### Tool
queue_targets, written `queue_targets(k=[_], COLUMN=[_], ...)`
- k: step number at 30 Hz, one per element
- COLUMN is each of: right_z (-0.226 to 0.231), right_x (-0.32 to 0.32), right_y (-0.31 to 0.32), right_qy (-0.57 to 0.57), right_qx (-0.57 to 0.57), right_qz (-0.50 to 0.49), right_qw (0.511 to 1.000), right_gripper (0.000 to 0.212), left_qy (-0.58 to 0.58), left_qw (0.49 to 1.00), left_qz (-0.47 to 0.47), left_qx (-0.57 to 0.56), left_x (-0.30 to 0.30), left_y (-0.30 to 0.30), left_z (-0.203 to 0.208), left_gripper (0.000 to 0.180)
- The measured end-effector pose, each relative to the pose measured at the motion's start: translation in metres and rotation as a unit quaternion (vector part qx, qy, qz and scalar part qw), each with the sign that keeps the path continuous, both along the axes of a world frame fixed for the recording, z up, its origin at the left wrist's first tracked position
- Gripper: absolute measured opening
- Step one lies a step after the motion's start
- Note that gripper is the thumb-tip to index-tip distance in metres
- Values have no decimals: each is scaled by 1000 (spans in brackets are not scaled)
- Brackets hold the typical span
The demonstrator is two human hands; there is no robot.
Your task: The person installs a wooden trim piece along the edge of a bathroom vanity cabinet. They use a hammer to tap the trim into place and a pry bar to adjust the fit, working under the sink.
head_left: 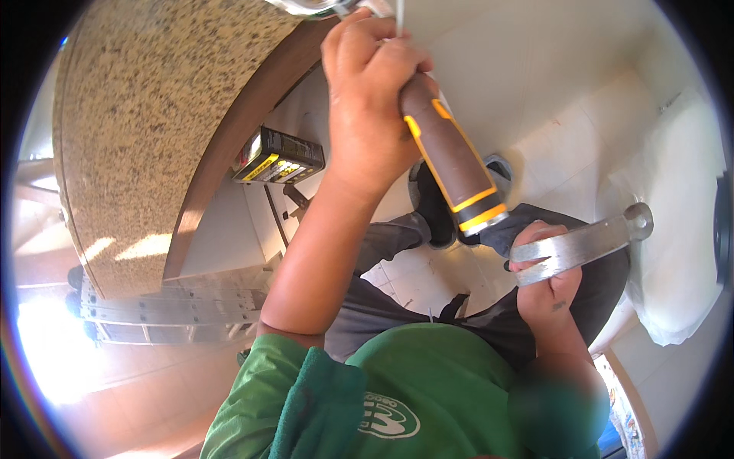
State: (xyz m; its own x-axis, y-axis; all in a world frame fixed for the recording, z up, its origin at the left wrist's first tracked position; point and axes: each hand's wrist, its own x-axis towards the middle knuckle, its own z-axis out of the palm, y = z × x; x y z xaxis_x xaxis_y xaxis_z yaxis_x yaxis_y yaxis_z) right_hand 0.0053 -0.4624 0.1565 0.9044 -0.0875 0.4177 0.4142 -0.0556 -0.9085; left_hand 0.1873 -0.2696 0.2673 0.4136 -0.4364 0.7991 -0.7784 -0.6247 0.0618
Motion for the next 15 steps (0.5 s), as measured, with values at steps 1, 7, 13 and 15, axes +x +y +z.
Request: queue_targets(k=[1,7,13,15], right_z=[-1,-2,14,19], right_x=[-1,-8,-12,-16], right_y=[1,11,19,19], right_qy=[4,24,-2,9], right_qx=[6,79,58,32], right_qz=[5,20,60,49], right_qw=[1000,996,996,998], right_gripper=[4,7,7,7], left_qy=[-6,41,60,61], left_qw=[1000,999,996,996], left_qz=[-10,-9,-16,-13], left_qx=[6,-32,-62,-67], left_x=[0,-5,-6,-6], left_y=[-2,0,-3,-2], left_z=[2,2,-3,-5], left_gripper=[20,27,37,37])
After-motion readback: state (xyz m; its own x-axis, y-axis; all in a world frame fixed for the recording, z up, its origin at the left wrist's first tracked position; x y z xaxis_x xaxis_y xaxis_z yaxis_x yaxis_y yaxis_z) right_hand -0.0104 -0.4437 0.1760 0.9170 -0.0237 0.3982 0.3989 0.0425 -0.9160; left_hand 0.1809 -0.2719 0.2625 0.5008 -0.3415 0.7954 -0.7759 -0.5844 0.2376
